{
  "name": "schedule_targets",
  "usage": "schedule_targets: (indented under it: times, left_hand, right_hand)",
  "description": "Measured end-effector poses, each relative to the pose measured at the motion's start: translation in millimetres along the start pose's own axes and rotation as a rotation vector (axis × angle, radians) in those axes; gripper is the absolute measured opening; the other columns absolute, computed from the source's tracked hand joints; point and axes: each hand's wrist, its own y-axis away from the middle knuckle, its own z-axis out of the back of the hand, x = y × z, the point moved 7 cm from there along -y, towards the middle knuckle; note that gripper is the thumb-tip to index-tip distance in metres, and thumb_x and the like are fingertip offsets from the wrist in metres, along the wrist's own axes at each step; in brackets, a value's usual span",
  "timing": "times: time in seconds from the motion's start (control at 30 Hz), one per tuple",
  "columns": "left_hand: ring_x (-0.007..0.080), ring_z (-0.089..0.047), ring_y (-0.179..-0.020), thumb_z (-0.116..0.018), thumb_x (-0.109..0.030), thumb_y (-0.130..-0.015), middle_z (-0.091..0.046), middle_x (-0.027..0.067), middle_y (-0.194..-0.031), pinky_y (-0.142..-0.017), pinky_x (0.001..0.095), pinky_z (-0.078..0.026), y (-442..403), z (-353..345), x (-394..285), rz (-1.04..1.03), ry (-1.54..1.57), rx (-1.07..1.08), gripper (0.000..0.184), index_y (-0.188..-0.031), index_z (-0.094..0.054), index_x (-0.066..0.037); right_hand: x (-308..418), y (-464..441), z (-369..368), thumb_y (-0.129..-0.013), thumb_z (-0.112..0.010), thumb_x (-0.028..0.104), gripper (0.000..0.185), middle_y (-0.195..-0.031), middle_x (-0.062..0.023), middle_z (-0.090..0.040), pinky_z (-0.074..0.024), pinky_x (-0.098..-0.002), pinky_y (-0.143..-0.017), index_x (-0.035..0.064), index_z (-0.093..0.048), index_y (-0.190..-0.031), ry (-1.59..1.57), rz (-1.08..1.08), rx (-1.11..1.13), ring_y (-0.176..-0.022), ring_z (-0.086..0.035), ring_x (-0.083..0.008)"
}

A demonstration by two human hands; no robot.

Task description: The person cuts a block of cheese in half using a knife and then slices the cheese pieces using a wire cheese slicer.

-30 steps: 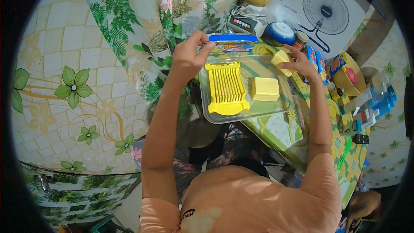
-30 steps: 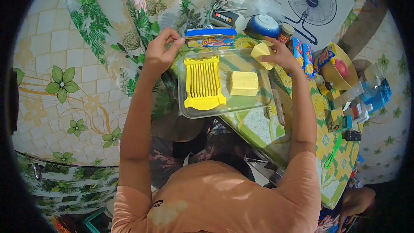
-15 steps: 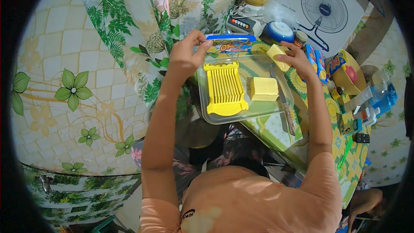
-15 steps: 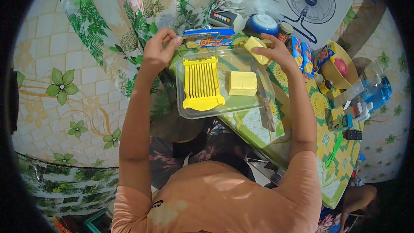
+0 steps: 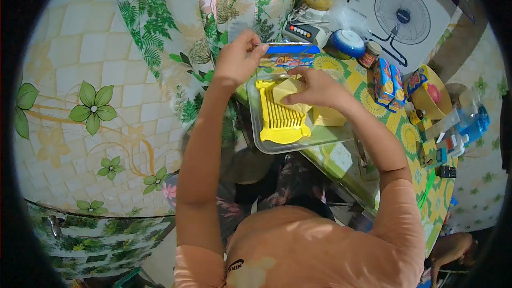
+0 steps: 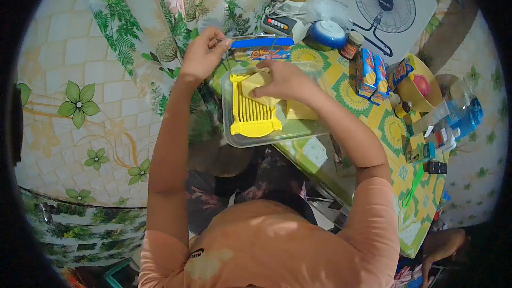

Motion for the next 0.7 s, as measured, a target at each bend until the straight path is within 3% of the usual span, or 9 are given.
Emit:
schedule_targets:
  times: [0.3, 0.4, 0.5, 0.53, 0.63, 0.7]
  left_hand:
    - [0.0121, -0.056, -0.075, -0.069, -0.023, -0.092, -0.063, 0.006, -0.08, -0.07, 0.0299, -0.048, 4, 1, -2, -0.009, 0.016, 0.022, 0.025, -0.097, -0.056, -0.002]
    - [0.0148, -0.06, -0.079, -0.069, -0.024, -0.092, -0.065, 0.0082, -0.083, -0.072, 0.0313, -0.049, 8, 3, -5, 0.006, 0.006, 0.035, 0.026, -0.098, -0.057, -0.003]
    - [0.0188, -0.065, -0.083, -0.069, -0.027, -0.091, -0.066, 0.0105, -0.086, -0.073, 0.0335, -0.05, 9, 1, -1, -0.028, 0.003, 0.012, 0.028, -0.098, -0.057, -0.003]
    - [0.0205, -0.067, -0.085, -0.069, -0.028, -0.091, -0.067, 0.0111, -0.087, -0.074, 0.0344, -0.05, 10, 2, -3, -0.027, -0.016, 0.013, 0.028, -0.098, -0.057, -0.003]
    - [0.0256, -0.069, -0.088, -0.069, -0.03, -0.091, -0.068, 0.0126, -0.089, -0.075, 0.0371, -0.051, 12, 3, -8, -0.012, -0.064, 0.021, 0.03, -0.098, -0.057, -0.004]
    - [0.0278, -0.069, -0.089, -0.069, -0.031, -0.09, -0.069, 0.0131, -0.09, -0.076, 0.0381, -0.052, 12, 3, -9, -0.006, -0.086, 0.026, 0.03, -0.098, -0.057, -0.004]
  right_hand:
    - [25, -10, -27, -0.075, -0.074, 0.06, 0.087, -0.104, -0.0273, -0.069, -0.0512, -0.0437, -0.092, 0.0012, -0.052, -0.136, 0.207, -0.056, 0.052, -0.102, -0.067, -0.0402]
    - [27, 0, -15, -0.077, -0.072, 0.062, 0.09, -0.115, -0.0288, -0.066, -0.0489, -0.0427, -0.096, 0.0029, -0.049, -0.14, 0.114, -0.031, 0.184, -0.11, -0.064, -0.0394]
    - [19, 11, -14, -0.078, -0.077, 0.054, 0.091, -0.141, -0.0227, -0.052, -0.0455, -0.0419, -0.101, 0.0072, -0.041, -0.148, -0.012, 0.208, 0.371, -0.126, -0.055, -0.0357]
    - [19, 14, -15, -0.076, -0.081, 0.046, 0.095, -0.153, -0.0191, -0.04, -0.0417, -0.0417, -0.106, 0.0101, -0.036, -0.152, -0.038, 0.247, 0.418, -0.137, -0.045, -0.0342]
    - [24, 19, -22, -0.076, -0.081, 0.044, 0.095, -0.155, -0.0224, -0.034, -0.0399, -0.0418, -0.108, 0.0148, -0.035, -0.153, 0.067, 0.46, 0.306, -0.141, -0.039, -0.0368]
    - [30, 26, -22, -0.076, -0.081, 0.043, 0.093, -0.157, -0.0243, -0.029, -0.0378, -0.0421, -0.11, 0.0175, -0.036, -0.153, 0.086, 0.41, 0.288, -0.143, -0.036, -0.0386]
